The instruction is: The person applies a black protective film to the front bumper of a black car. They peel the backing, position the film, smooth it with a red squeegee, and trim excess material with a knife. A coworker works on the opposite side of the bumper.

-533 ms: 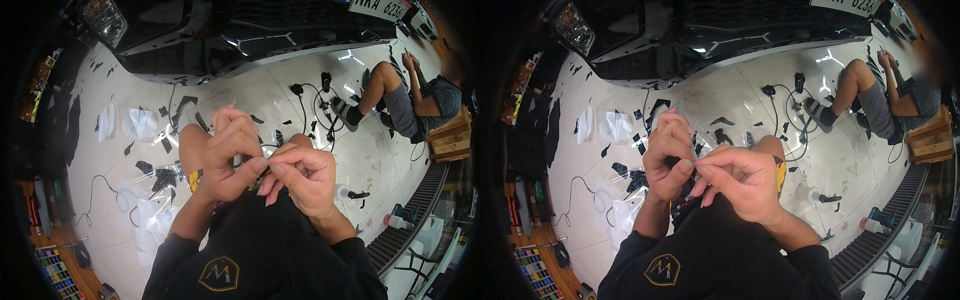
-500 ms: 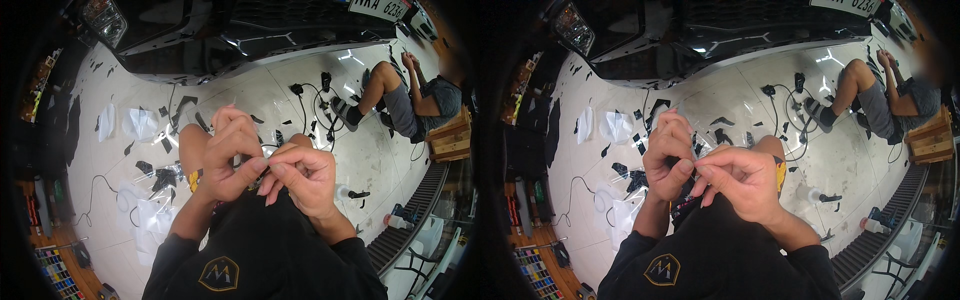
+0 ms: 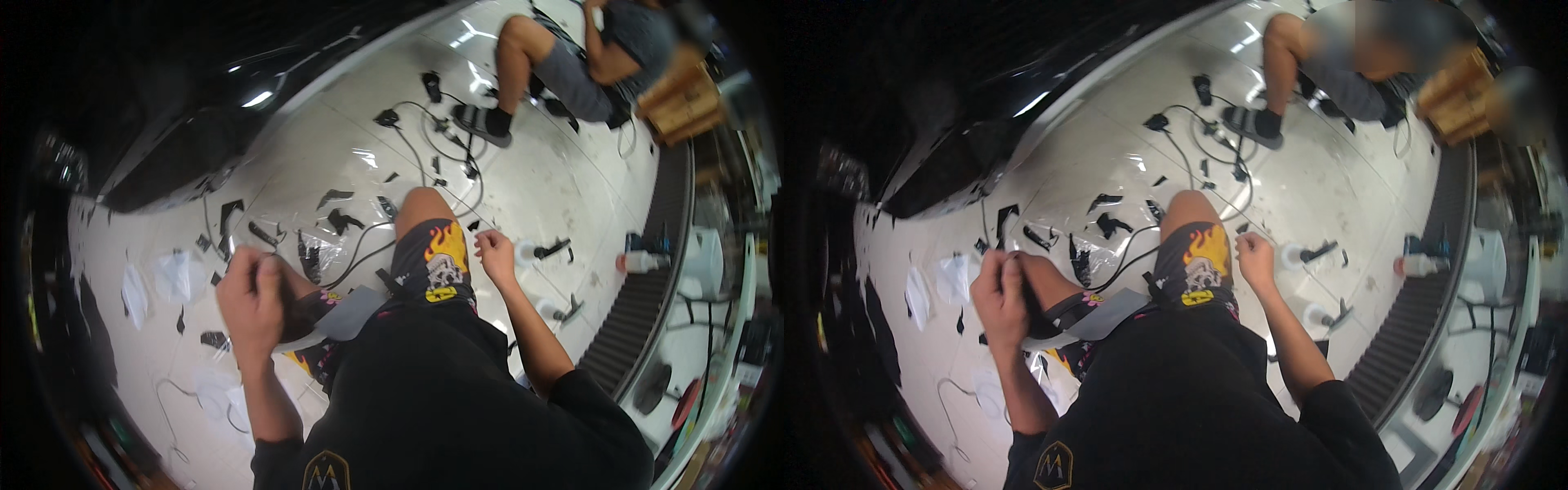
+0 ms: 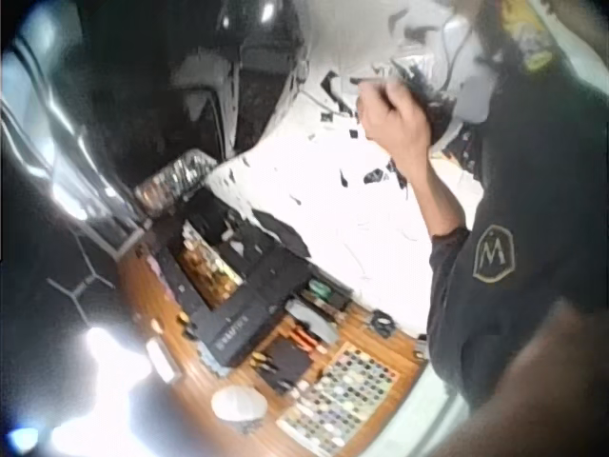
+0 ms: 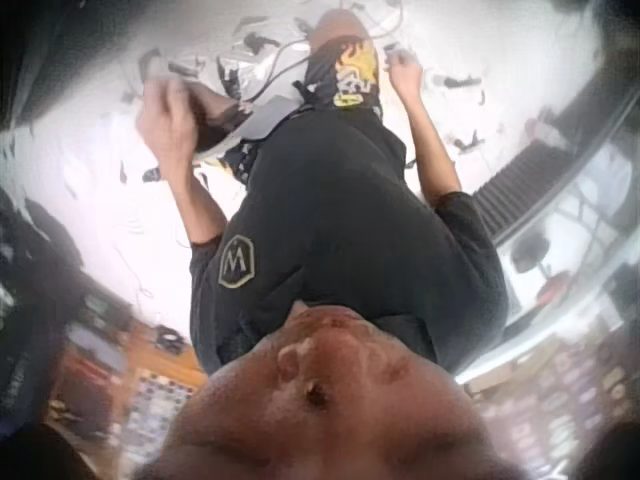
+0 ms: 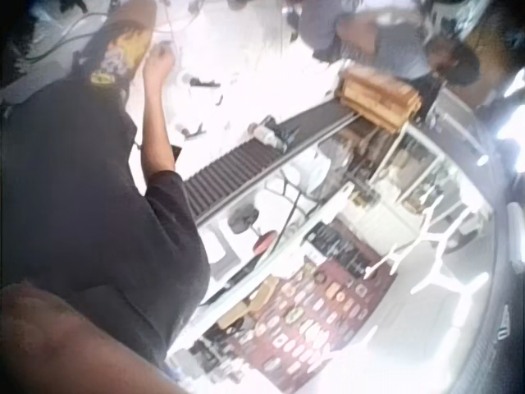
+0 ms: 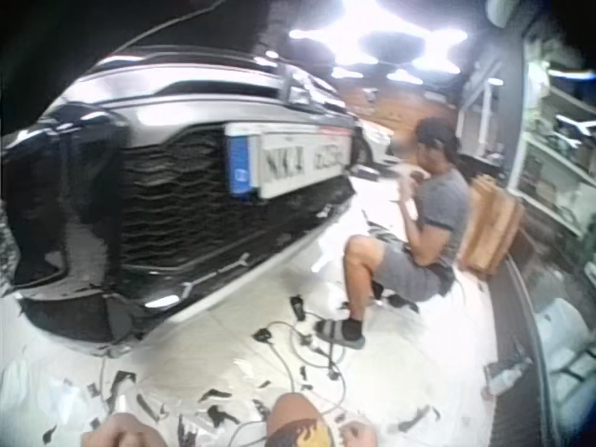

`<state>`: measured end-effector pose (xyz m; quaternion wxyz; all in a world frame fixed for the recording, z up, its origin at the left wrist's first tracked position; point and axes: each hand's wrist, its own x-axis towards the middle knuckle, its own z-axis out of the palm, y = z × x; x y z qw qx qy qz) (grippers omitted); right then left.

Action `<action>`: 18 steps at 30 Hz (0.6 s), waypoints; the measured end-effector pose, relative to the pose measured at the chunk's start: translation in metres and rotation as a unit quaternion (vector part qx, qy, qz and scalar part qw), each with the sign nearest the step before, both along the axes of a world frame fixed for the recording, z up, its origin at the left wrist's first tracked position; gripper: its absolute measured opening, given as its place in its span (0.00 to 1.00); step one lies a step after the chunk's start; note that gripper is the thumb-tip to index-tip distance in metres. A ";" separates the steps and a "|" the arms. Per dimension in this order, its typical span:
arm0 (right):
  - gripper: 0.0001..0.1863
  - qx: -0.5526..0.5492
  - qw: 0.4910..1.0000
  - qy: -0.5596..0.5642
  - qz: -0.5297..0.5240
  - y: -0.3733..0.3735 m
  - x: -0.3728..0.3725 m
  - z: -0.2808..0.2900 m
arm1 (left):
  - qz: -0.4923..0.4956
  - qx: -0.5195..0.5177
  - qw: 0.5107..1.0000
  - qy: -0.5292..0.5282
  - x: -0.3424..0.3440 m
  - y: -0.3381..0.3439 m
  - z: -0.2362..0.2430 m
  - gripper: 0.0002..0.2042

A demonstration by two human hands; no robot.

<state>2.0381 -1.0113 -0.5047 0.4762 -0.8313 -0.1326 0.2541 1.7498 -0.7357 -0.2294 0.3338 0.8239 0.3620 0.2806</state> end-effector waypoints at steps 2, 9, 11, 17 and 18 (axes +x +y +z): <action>0.18 -0.112 0.992 0.055 0.007 -0.048 -0.012 -0.049 | -0.011 -0.051 0.998 0.024 -0.017 0.011 -0.002 0.14; 0.29 0.207 0.824 0.512 -0.128 -0.059 -0.106 -0.056 | -0.054 -0.146 0.986 -0.052 -0.022 0.027 -0.005 0.10; 0.29 0.217 0.814 0.521 -0.136 -0.052 -0.104 -0.038 | -0.068 -0.160 0.982 -0.069 -0.024 0.025 -0.002 0.06; 0.34 -0.064 0.953 0.291 0.048 -0.084 -0.113 0.021 | -0.061 -0.113 0.986 -0.106 -0.021 0.026 0.011 0.07; 0.34 -0.119 0.956 0.253 0.087 -0.093 -0.117 0.024 | -0.047 -0.109 0.986 -0.119 -0.022 0.021 0.015 0.08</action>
